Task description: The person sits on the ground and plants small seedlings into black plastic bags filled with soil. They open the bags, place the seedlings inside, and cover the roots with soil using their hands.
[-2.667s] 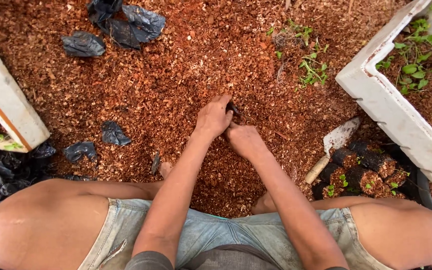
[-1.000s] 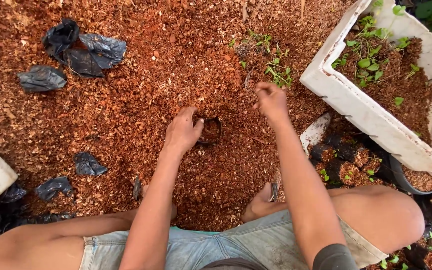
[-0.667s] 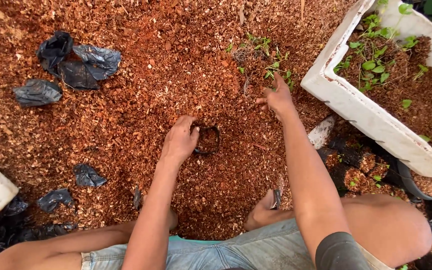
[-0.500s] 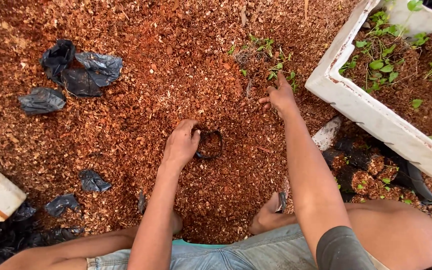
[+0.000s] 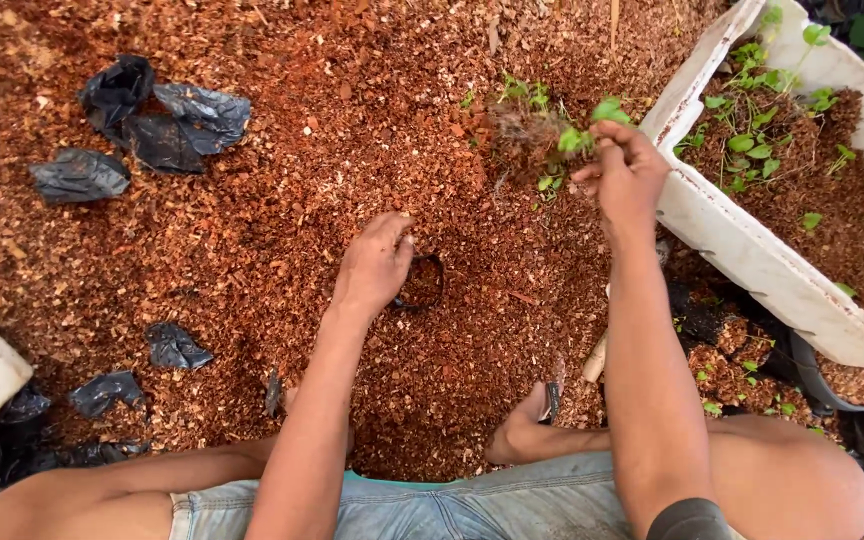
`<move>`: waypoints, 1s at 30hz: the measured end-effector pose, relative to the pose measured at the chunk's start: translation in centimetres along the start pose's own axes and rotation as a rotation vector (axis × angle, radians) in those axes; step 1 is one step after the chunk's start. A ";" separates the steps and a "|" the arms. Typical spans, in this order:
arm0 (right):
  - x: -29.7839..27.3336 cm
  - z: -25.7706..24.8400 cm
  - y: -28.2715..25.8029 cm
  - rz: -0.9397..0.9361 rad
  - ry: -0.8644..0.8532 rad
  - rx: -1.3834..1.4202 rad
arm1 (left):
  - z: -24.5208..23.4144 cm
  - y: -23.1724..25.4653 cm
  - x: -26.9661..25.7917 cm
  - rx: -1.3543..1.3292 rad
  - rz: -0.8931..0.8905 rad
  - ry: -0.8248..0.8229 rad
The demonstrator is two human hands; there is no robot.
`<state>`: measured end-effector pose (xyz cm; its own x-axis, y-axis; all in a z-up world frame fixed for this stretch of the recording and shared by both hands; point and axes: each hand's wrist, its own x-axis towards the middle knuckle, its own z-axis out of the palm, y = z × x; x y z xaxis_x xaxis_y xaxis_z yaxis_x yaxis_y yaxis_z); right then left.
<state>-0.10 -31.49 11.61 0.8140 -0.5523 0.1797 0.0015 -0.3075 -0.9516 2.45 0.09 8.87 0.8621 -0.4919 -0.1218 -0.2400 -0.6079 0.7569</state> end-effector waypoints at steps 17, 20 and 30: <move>-5.6 -0.8 -13.4 -0.192 -0.398 0.290 | -3.5 7.8 -3.4 -0.539 0.248 0.141; -6.5 0.4 -13.5 -0.165 -0.499 0.394 | -4.8 9.4 -4.8 -0.607 0.276 0.056; -7.6 2.5 -14.0 -0.154 -0.578 0.364 | -2.5 8.1 -4.3 -0.949 0.271 -0.065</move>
<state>-4.84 -21.07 22.94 0.9673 0.0082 0.2537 0.2537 -0.0145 -0.9672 -2.05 -1.14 17.09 0.7978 -0.5913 0.1177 0.0565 0.2677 0.9619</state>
